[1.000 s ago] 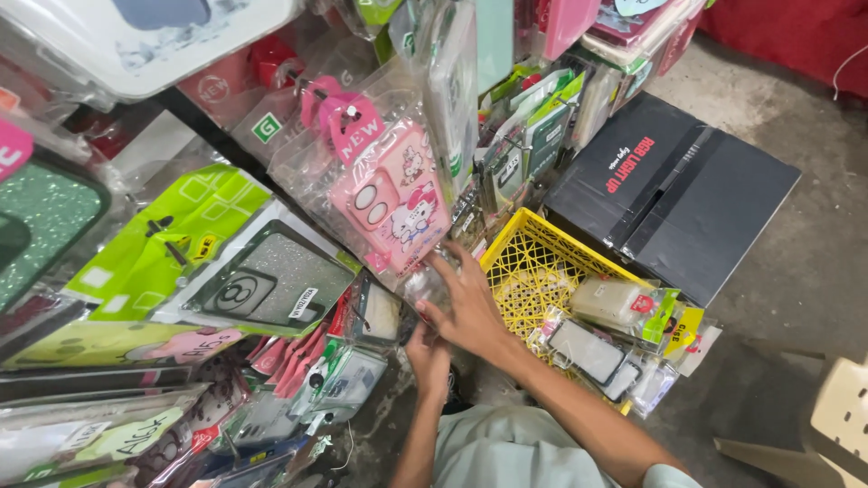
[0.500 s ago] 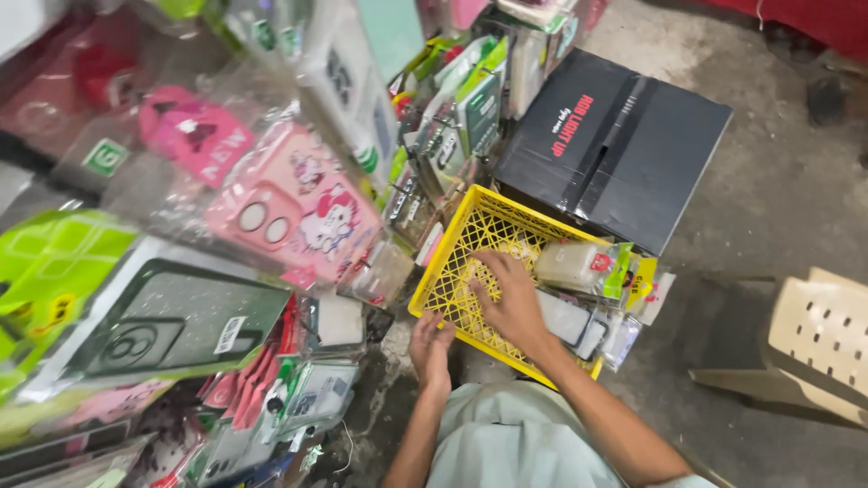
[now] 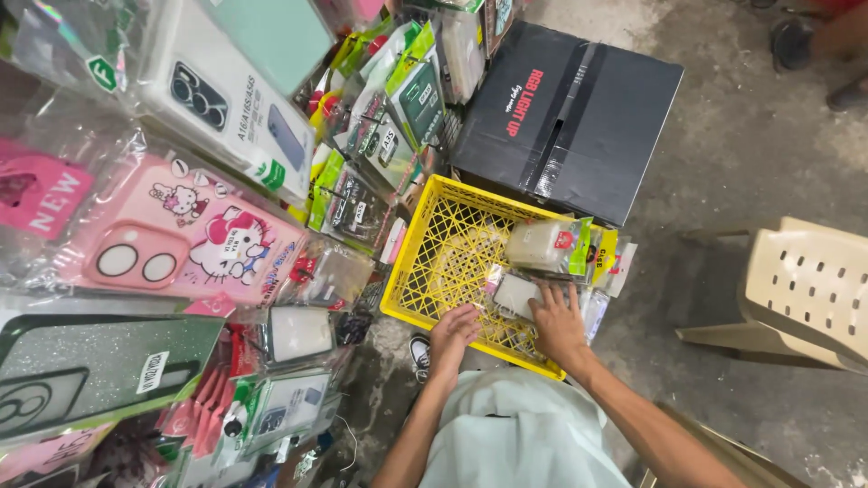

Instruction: The person picks up various packaged phone cases from a yellow basket, examines them, and places them back onto a display rack. They handle multiple cases with different designs, including Hello Kitty and Spider-Man, and arrange them among other hanging accessories.

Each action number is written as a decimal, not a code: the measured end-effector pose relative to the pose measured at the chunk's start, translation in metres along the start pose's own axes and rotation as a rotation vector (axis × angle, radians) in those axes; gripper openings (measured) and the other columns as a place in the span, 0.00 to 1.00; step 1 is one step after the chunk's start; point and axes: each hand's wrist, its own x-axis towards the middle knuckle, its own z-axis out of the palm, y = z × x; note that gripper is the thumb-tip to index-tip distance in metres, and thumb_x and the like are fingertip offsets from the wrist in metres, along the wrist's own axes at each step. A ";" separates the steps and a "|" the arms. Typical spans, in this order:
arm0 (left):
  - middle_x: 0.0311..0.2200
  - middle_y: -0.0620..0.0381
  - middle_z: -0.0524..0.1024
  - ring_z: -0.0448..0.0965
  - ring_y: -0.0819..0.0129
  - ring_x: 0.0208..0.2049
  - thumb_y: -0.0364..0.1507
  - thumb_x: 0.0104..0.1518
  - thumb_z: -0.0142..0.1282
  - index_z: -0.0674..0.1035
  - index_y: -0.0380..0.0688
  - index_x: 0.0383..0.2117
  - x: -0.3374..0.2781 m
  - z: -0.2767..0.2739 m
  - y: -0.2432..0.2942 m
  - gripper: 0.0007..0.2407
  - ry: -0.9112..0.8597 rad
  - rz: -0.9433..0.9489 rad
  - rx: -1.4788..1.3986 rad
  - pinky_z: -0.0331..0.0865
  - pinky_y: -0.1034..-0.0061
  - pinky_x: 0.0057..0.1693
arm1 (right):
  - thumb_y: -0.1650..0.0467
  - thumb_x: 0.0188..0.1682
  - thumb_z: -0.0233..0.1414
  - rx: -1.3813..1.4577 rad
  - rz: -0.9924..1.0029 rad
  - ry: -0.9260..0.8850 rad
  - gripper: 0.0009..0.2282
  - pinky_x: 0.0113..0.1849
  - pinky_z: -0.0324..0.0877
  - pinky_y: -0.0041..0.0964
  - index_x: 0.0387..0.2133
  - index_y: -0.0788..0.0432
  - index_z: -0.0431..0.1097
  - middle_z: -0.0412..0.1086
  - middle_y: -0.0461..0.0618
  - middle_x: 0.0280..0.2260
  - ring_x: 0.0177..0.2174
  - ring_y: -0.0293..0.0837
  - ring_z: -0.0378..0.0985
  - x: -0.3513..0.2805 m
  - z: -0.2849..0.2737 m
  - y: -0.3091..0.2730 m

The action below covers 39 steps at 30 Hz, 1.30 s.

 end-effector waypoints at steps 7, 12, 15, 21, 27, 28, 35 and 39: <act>0.51 0.53 0.79 0.81 0.68 0.47 0.20 0.58 0.53 0.76 0.40 0.54 0.000 0.000 -0.008 0.16 0.013 -0.043 0.036 0.74 0.74 0.52 | 0.69 0.35 0.57 0.261 -0.052 0.079 0.21 0.61 0.47 0.59 0.47 0.52 0.73 0.68 0.57 0.54 0.56 0.56 0.68 0.000 -0.021 0.011; 0.52 0.53 0.78 0.79 0.67 0.50 0.21 0.57 0.56 0.73 0.41 0.57 0.005 -0.005 -0.013 0.19 0.016 -0.063 -0.024 0.74 0.70 0.55 | 0.64 0.57 0.48 0.896 0.297 -0.023 0.15 0.44 0.72 0.49 0.52 0.55 0.71 0.77 0.57 0.33 0.35 0.54 0.80 -0.008 -0.087 0.005; 0.49 0.55 0.77 0.79 0.65 0.50 0.23 0.56 0.58 0.70 0.46 0.58 -0.008 0.006 0.014 0.21 -0.073 -0.152 -0.236 0.75 0.66 0.55 | 0.63 0.57 0.49 1.492 0.209 0.048 0.15 0.42 0.71 0.38 0.48 0.61 0.74 0.78 0.48 0.37 0.36 0.41 0.76 0.005 -0.033 0.020; 0.44 0.55 0.77 0.79 0.64 0.48 0.25 0.62 0.58 0.73 0.41 0.49 -0.022 0.019 0.057 0.11 -0.331 -0.050 -0.517 0.76 0.63 0.54 | 0.64 0.53 0.50 1.929 0.247 -0.196 0.17 0.43 0.74 0.37 0.51 0.59 0.73 0.78 0.42 0.41 0.40 0.35 0.78 -0.020 -0.102 -0.010; 0.42 0.56 0.79 0.80 0.68 0.42 0.23 0.61 0.57 0.75 0.44 0.44 -0.038 0.025 0.099 0.08 -0.198 0.002 -0.492 0.77 0.69 0.47 | 0.74 0.46 0.59 1.860 0.038 -0.096 0.20 0.47 0.75 0.35 0.53 0.62 0.71 0.76 0.50 0.43 0.42 0.37 0.78 -0.020 -0.081 -0.010; 0.42 0.56 0.79 0.80 0.68 0.42 0.23 0.61 0.57 0.75 0.44 0.44 -0.038 0.024 0.099 0.08 -0.196 0.003 -0.494 0.77 0.69 0.47 | 0.74 0.46 0.59 1.859 0.037 -0.099 0.20 0.47 0.75 0.35 0.53 0.62 0.71 0.76 0.50 0.43 0.42 0.37 0.78 -0.019 -0.078 -0.011; 0.44 0.58 0.79 0.80 0.71 0.44 0.23 0.62 0.55 0.75 0.44 0.44 -0.046 0.020 0.109 0.07 -0.169 0.037 -0.424 0.78 0.68 0.47 | 0.77 0.41 0.67 1.526 0.150 0.178 0.23 0.38 0.68 0.33 0.52 0.62 0.74 0.64 0.44 0.36 0.34 0.36 0.67 -0.016 -0.072 -0.024; 0.44 0.60 0.78 0.79 0.72 0.44 0.24 0.63 0.55 0.75 0.47 0.48 -0.047 0.016 0.109 0.09 -0.183 0.045 -0.372 0.77 0.66 0.42 | 0.78 0.38 0.61 1.810 0.162 0.043 0.23 0.43 0.77 0.33 0.50 0.57 0.69 0.70 0.40 0.41 0.38 0.35 0.77 -0.026 -0.119 -0.034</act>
